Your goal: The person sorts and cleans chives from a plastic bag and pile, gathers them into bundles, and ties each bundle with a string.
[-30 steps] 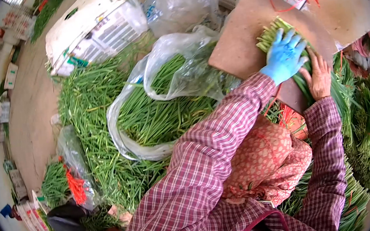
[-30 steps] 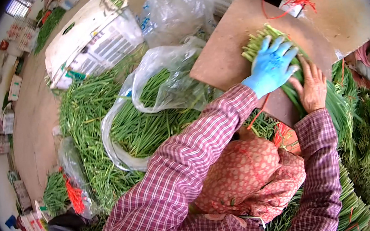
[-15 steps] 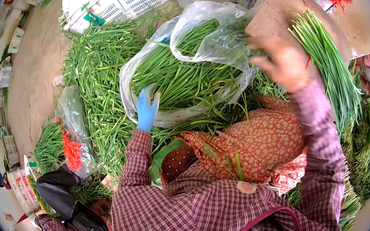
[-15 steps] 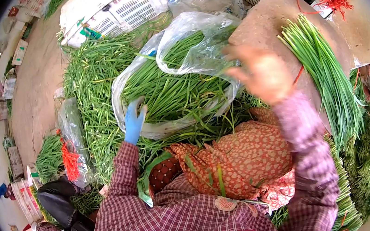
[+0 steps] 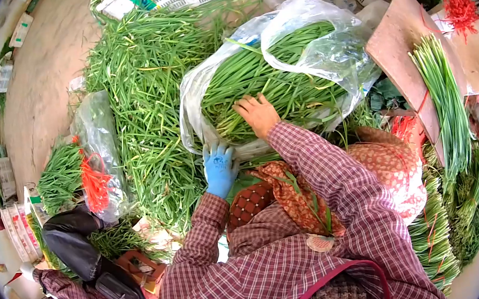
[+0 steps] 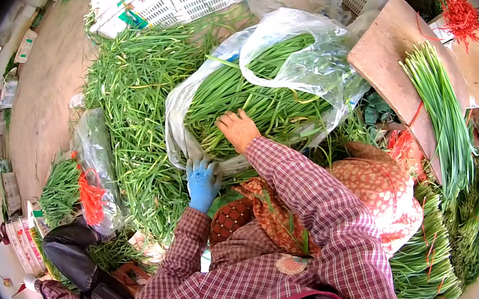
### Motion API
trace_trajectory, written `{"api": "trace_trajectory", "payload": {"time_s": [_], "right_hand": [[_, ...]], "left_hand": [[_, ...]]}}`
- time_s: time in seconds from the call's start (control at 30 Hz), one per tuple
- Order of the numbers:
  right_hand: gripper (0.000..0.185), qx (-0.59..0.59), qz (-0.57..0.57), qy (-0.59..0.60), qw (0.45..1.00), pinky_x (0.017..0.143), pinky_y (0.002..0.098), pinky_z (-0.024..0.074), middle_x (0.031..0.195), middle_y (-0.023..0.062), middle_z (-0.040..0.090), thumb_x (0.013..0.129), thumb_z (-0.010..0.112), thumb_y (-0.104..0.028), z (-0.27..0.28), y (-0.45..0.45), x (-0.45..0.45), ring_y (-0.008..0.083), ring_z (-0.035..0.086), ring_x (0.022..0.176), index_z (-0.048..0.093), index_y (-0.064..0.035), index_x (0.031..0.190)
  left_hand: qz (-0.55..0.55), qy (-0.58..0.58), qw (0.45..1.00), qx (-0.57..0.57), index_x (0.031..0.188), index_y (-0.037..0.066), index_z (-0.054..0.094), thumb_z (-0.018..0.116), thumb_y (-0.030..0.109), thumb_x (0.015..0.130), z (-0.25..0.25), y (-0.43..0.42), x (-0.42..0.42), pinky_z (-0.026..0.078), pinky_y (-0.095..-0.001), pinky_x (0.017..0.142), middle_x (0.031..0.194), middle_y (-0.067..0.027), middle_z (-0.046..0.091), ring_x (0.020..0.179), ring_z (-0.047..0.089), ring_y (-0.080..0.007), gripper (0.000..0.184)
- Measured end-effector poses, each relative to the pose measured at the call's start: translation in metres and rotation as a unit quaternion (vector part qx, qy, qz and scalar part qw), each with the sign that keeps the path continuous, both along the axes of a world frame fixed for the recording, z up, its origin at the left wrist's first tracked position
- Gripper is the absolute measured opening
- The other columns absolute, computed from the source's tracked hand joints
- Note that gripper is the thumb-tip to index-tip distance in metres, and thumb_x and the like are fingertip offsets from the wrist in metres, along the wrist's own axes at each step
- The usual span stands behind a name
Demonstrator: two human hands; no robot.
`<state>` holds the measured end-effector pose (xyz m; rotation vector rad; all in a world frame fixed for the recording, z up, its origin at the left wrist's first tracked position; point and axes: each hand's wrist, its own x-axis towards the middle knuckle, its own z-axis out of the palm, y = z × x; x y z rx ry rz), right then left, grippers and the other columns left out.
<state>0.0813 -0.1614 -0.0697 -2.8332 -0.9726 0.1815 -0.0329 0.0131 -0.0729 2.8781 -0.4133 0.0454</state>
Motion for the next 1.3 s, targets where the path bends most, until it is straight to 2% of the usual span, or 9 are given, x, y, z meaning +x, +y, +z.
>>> {"api": "trace_trajectory", "payload": {"time_s": [0.13,0.33,0.47,0.63,0.87,1.0,1.13,1.27,1.3], "right_hand": [[0.064,-0.083,-0.017,-0.041,0.996,0.109,0.0503,0.0257,0.132,0.0061,0.042,0.079,0.066,-0.008,-0.005,0.004,-0.009,0.0218,0.037,0.125,0.040,-0.0147,0.138],[0.055,-0.101,-0.027,-0.044,0.994,0.109,0.0521,0.0267,0.116,0.0043,0.044,0.083,0.063,-0.009,-0.029,-0.001,-0.012,0.0207,0.043,0.111,0.044,-0.0188,0.134],[0.049,-0.059,-0.032,-0.089,0.994,0.109,0.0532,0.0257,0.122,0.0046,0.043,0.083,0.062,-0.010,-0.038,-0.003,-0.012,0.0236,0.039,0.120,0.046,-0.0180,0.129],[0.051,-0.060,-0.031,-0.077,0.995,0.102,0.0453,0.0295,0.132,0.0042,0.040,0.080,0.065,-0.010,-0.031,-0.001,-0.013,0.0240,0.034,0.126,0.047,-0.0170,0.127],[0.052,-0.009,-0.013,0.003,1.000,0.097,0.0374,0.0328,0.129,0.0065,0.046,0.076,0.066,-0.008,-0.002,0.006,0.011,0.0226,0.041,0.118,0.050,-0.0123,0.125],[0.042,0.063,-0.049,-0.075,0.994,0.094,0.0371,0.0341,0.120,0.0053,0.051,0.081,0.059,-0.011,0.023,0.015,0.053,0.0198,0.045,0.111,0.052,-0.0101,0.123],[0.047,0.020,-0.046,-0.078,0.996,0.104,0.0398,0.0289,0.133,0.0062,0.045,0.086,0.053,-0.013,0.026,0.023,0.087,0.0213,0.039,0.127,0.045,-0.0083,0.132],[0.065,-0.062,-0.022,0.026,0.998,0.110,0.0431,0.0242,0.142,0.0065,0.037,0.083,0.064,-0.022,0.026,0.026,0.113,0.0221,0.031,0.134,0.035,-0.0091,0.140],[0.084,-0.085,-0.018,0.045,0.995,0.110,0.0450,0.0237,0.144,0.0075,0.034,0.075,0.074,-0.034,0.024,0.029,0.121,0.0236,0.028,0.136,0.031,-0.0093,0.142]], "left_hand": [[-0.012,0.018,1.000,-0.020,0.104,0.010,0.060,0.068,0.024,0.077,0.005,0.006,0.004,0.029,-0.0485,0.107,0.112,-0.0086,0.057,0.120,0.046,-0.0287,0.032],[0.121,0.114,0.904,-0.394,0.108,0.006,0.060,0.064,0.017,0.084,0.022,-0.005,0.059,0.043,-0.0410,0.094,0.111,-0.0120,0.061,0.107,0.057,-0.0284,0.027],[0.199,0.039,0.951,-0.234,0.115,-0.001,0.053,0.060,0.020,0.088,-0.054,0.003,0.084,0.043,-0.0409,0.091,0.106,-0.0203,0.060,0.104,0.057,-0.0346,0.035],[0.270,0.211,0.917,-0.204,0.129,-0.005,0.045,0.052,0.050,0.090,-0.055,0.003,0.089,0.039,-0.0432,0.097,0.124,-0.0282,0.054,0.116,0.051,-0.0402,0.068],[0.221,0.164,0.930,-0.244,0.122,-0.004,0.053,0.057,0.040,0.090,-0.049,0.026,0.099,0.045,-0.0401,0.091,0.120,-0.0252,0.057,0.106,0.059,-0.0352,0.054],[0.246,-0.016,0.913,-0.326,0.110,0.005,0.057,0.070,0.012,0.077,0.002,0.030,0.122,0.046,-0.0362,0.085,0.105,-0.0122,0.056,0.097,0.056,-0.0270,0.036],[0.226,-0.136,0.959,-0.103,0.128,0.004,0.047,0.073,0.022,0.076,0.031,0.038,0.147,0.041,-0.0420,0.095,0.113,-0.0167,0.053,0.107,0.050,-0.0328,0.061],[0.246,0.007,0.967,-0.071,0.131,0.001,0.046,0.073,0.031,0.078,0.007,0.061,0.170,0.044,-0.0399,0.090,0.118,-0.0190,0.052,0.100,0.056,-0.0287,0.067],[0.273,0.080,0.928,-0.240,0.133,-0.001,0.045,0.071,0.032,0.081,-0.005,0.072,0.178,0.044,-0.0378,0.092,0.120,-0.0195,0.053,0.103,0.056,-0.0286,0.067]]}}
